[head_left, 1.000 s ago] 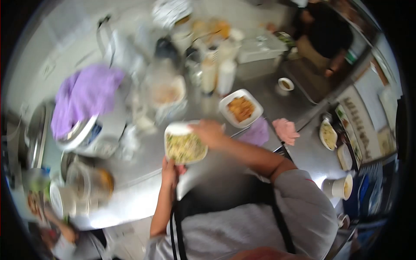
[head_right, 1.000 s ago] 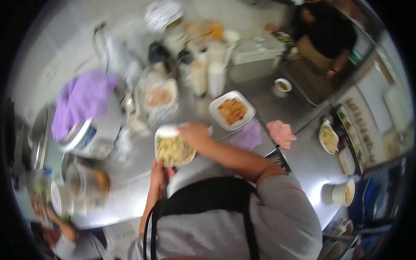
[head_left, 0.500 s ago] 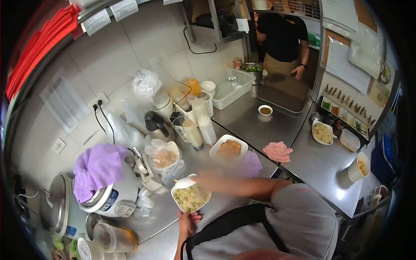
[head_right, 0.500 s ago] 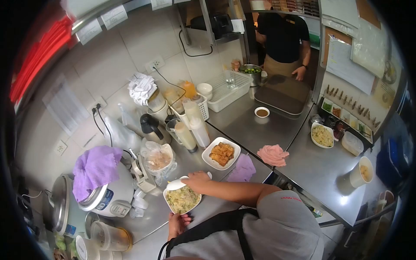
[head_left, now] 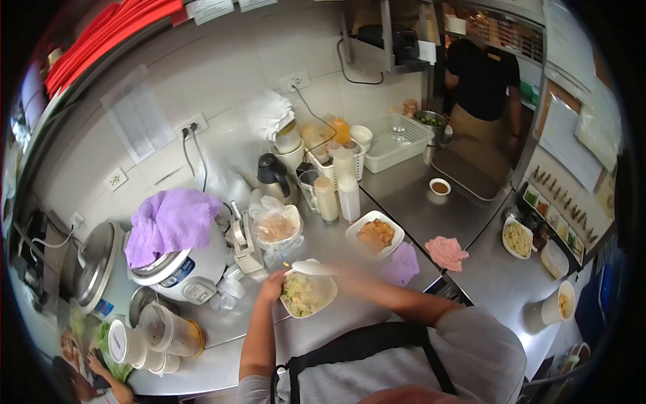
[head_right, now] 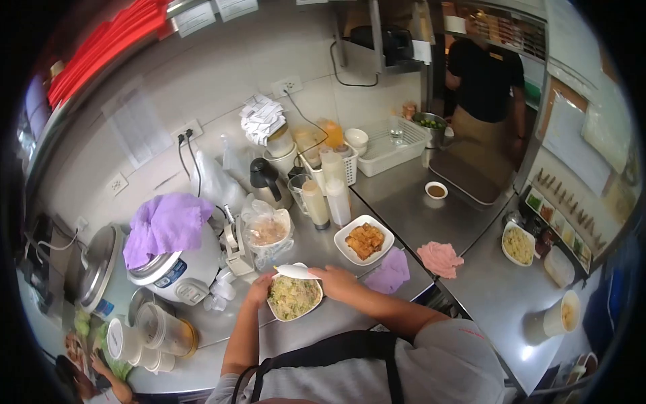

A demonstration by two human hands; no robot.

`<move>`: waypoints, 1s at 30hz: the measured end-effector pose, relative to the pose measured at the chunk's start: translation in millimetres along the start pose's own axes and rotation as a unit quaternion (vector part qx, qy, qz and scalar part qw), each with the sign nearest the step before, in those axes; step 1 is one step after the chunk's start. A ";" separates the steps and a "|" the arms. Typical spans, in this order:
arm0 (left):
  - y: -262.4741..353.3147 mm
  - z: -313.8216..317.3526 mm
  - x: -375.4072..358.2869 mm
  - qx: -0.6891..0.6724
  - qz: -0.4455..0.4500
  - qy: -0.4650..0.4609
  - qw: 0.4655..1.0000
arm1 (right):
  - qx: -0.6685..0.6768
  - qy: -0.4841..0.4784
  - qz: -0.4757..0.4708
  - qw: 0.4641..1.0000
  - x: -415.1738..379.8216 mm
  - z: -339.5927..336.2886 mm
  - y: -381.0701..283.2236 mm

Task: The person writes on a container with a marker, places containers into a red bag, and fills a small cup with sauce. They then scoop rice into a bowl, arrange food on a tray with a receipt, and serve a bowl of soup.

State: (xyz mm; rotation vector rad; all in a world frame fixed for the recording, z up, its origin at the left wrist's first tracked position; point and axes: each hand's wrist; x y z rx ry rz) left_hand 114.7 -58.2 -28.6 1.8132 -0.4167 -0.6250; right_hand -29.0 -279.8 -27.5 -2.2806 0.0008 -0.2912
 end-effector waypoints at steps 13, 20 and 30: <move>-8.6 32.8 -162.3 0.096 0.125 0.223 0.962 | -0.076 -0.199 -0.016 0.977 -13.3 -28.8 -104.6; -14.2 52.4 -166.0 0.265 0.049 0.274 0.923 | -0.061 -0.273 -0.119 0.953 2.0 -14.5 -93.4; 1.7 57.7 -171.3 0.325 -0.012 0.294 0.899 | -0.014 -0.280 -0.134 0.951 4.4 -11.0 -83.4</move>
Point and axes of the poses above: each hand's wrist, its own x-axis towards the middle knuckle, its own z-axis out of the palm, y = z × x, and after that the axes turned 8 degrees about x, right-handed
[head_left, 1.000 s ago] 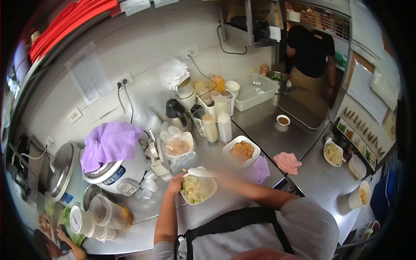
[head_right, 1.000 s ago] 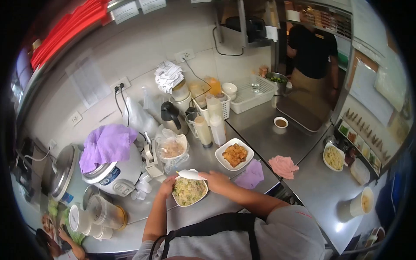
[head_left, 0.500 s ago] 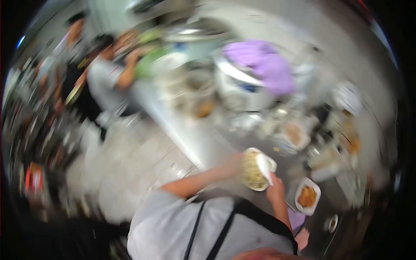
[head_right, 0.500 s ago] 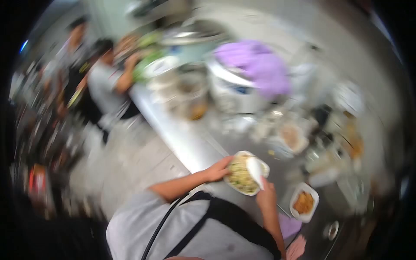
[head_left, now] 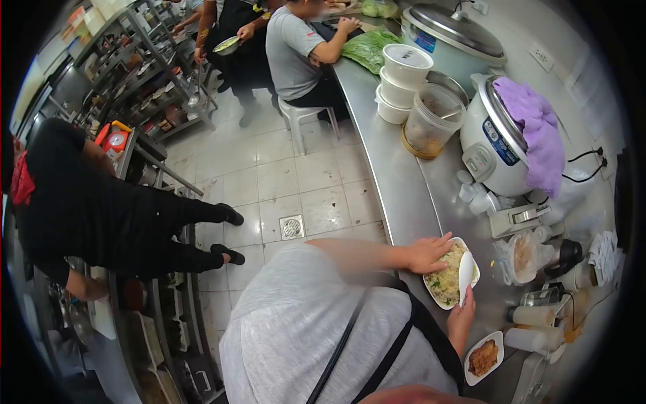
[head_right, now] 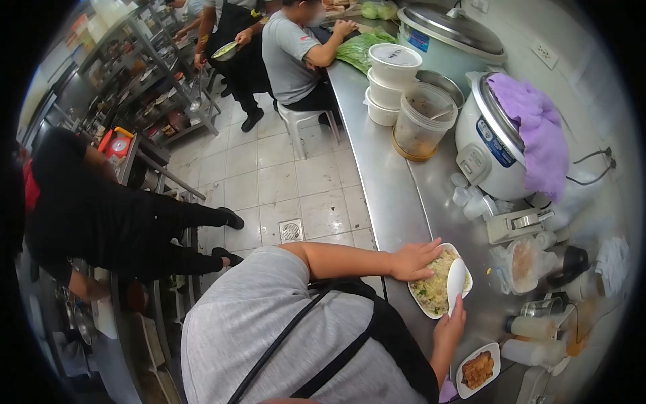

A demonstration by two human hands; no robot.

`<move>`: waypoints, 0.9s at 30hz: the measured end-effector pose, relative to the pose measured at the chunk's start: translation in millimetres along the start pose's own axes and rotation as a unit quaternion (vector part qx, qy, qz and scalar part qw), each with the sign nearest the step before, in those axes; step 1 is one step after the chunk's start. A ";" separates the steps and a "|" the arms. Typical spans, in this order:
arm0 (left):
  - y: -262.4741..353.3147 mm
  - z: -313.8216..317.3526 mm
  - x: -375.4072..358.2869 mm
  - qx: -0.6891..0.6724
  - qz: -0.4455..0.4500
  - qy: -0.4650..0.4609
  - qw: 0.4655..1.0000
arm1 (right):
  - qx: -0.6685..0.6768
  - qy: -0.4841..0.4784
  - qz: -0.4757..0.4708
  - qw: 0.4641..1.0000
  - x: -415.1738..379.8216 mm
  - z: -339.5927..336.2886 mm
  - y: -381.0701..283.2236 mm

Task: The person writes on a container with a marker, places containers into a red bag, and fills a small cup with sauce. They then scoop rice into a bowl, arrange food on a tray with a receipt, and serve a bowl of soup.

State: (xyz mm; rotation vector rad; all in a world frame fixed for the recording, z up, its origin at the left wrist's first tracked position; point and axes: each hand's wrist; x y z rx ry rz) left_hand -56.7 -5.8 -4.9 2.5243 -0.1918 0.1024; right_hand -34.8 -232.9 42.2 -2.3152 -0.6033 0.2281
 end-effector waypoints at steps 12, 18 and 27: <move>2.7 -2.7 0.8 -0.010 -0.025 -0.026 0.999 | -0.012 0.005 0.015 1.000 -2.5 1.9 -9.8; 3.7 -2.9 0.8 -0.006 -0.030 -0.027 0.999 | -0.021 0.015 0.018 0.999 -4.0 6.4 -13.3; 8.7 -8.5 -6.5 -0.023 -0.037 -0.008 0.999 | -0.025 0.012 0.045 0.999 -1.1 6.0 -19.1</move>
Point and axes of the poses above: each hand's wrist, its own x-axis towards the middle knuckle, its own z-axis out of the palm, y = z × x, and after that the axes turned 8 degrees about x, right-handed
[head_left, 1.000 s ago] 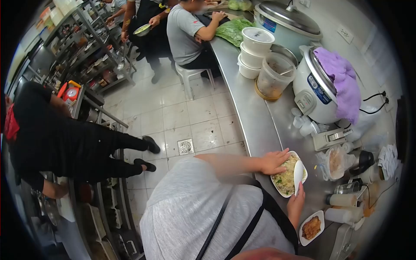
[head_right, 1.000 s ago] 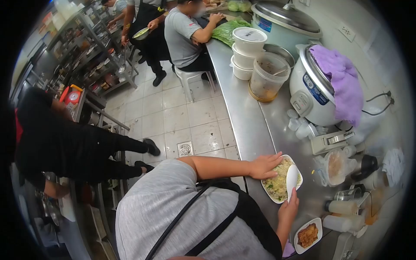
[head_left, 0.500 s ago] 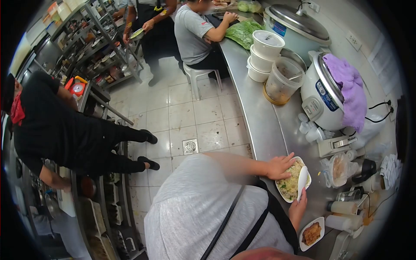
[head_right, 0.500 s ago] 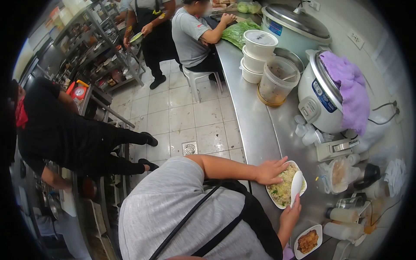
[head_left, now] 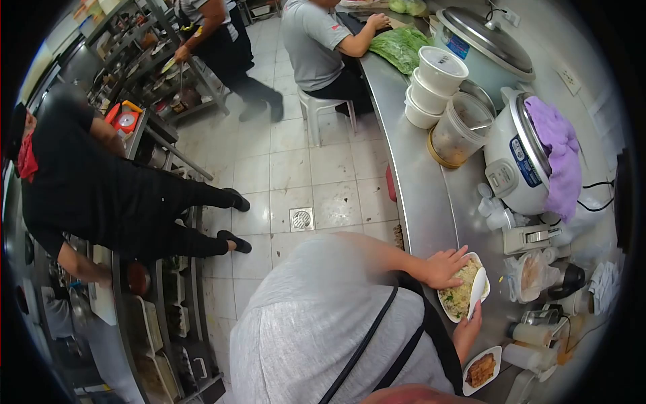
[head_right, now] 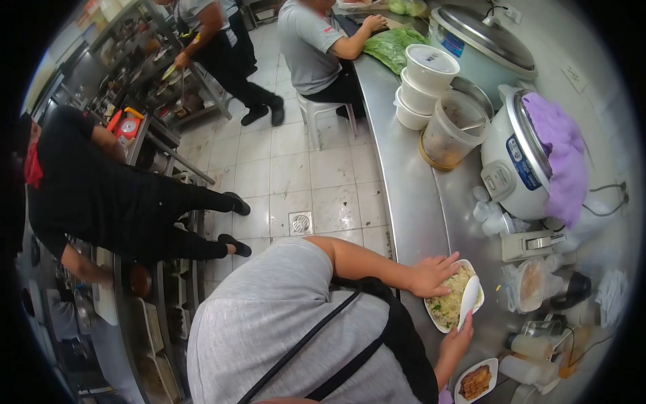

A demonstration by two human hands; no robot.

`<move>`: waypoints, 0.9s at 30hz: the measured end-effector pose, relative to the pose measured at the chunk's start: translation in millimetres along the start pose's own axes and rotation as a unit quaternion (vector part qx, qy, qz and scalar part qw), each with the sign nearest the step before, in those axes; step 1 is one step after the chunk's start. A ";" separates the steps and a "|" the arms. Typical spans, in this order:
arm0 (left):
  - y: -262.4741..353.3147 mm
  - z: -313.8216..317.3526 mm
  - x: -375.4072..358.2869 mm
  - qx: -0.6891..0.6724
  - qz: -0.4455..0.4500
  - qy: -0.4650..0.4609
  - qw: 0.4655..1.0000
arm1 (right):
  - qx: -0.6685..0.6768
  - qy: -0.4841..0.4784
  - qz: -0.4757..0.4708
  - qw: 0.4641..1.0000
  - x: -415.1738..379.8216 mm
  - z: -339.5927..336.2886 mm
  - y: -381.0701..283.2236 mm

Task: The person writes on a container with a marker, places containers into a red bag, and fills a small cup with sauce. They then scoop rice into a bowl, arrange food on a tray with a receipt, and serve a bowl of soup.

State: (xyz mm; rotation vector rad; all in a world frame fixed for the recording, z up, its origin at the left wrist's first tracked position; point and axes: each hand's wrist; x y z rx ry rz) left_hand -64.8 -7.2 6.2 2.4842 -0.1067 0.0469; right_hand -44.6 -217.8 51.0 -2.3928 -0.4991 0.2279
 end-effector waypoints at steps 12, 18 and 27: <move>4.4 12.4 1.0 0.005 -0.050 0.047 0.998 | 0.053 0.037 -0.063 0.996 -7.5 -2.1 7.0; 5.0 14.5 7.0 0.058 -0.043 0.057 0.996 | 0.114 0.101 -0.003 0.988 -16.4 -3.2 -3.1; 1.0 21.4 2.8 0.059 -0.020 0.041 0.997 | 0.002 0.017 0.093 0.995 -29.0 10.3 -31.9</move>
Point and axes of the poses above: each hand's wrist, its own x-axis towards the middle knuckle, its own z-axis out of the palm, y = z × x, and after that the axes turned 8 degrees about x, right-handed
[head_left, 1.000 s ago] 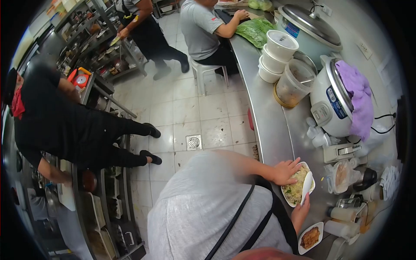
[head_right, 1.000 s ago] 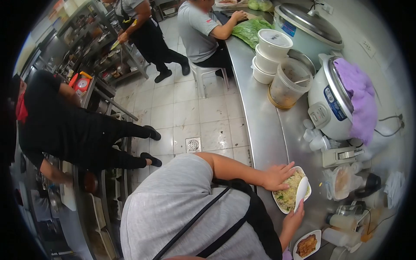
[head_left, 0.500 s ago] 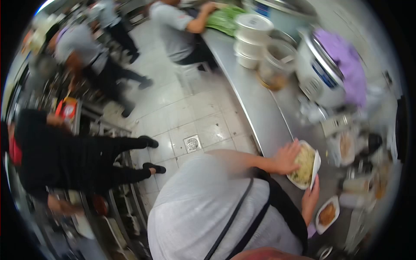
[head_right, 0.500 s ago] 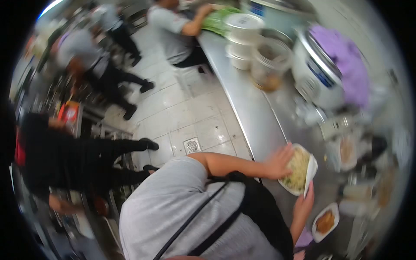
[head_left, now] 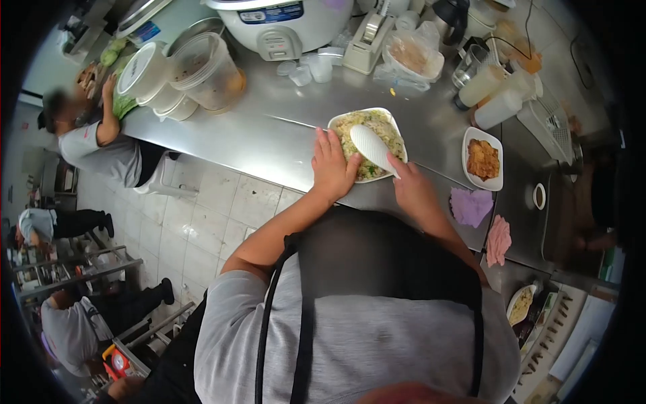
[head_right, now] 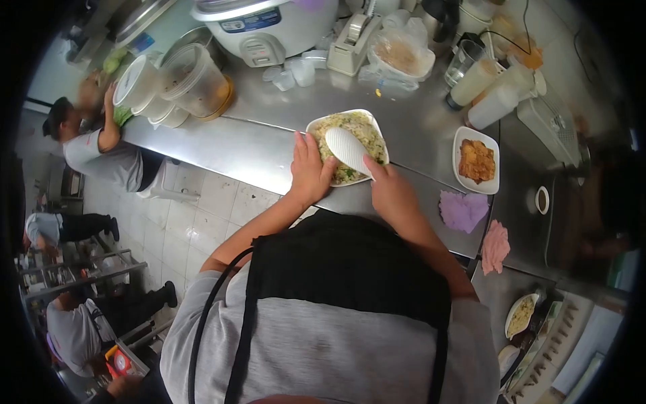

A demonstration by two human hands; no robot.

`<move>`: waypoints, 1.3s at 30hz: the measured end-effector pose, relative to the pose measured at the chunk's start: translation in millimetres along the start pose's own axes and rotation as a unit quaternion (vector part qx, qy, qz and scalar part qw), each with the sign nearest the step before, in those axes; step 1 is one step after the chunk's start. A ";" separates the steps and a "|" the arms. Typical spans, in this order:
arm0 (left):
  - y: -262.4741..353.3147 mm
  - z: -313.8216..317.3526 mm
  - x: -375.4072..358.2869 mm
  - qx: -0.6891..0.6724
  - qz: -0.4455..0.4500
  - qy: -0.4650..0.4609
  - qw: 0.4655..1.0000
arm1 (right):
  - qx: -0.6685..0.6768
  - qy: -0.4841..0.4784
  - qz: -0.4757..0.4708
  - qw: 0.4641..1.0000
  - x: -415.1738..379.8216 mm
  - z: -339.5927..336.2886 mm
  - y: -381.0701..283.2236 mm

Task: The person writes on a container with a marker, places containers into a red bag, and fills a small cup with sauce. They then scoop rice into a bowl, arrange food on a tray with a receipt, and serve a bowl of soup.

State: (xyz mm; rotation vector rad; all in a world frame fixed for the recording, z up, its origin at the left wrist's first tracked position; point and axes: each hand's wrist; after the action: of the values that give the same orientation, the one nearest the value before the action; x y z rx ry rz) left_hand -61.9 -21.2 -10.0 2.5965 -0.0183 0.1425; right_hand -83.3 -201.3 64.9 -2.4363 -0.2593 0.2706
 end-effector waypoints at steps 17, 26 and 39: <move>-1.0 -8.5 1.3 0.006 0.163 0.086 0.983 | -0.080 0.005 -0.045 0.996 32.9 -7.9 27.2; 7.1 -10.8 -3.9 -0.009 0.134 0.067 0.989 | -0.144 -0.026 -0.069 0.987 63.1 -25.0 -10.6; 9.1 -4.4 -5.0 -0.029 0.101 0.083 0.991 | -0.243 -0.033 -0.066 0.967 44.0 -24.9 -32.0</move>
State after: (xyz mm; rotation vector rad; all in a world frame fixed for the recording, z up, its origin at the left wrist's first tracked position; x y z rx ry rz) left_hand -67.8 -26.8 -2.1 2.5122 -0.2233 0.4242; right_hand -38.4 -180.8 98.6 -2.8787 -0.5735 0.2499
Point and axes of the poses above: each hand's wrist, its own x-axis towards the middle knuckle, its own z-axis out of the palm, y = z × x, and after that the axes turned 8 degrees about x, right-handed
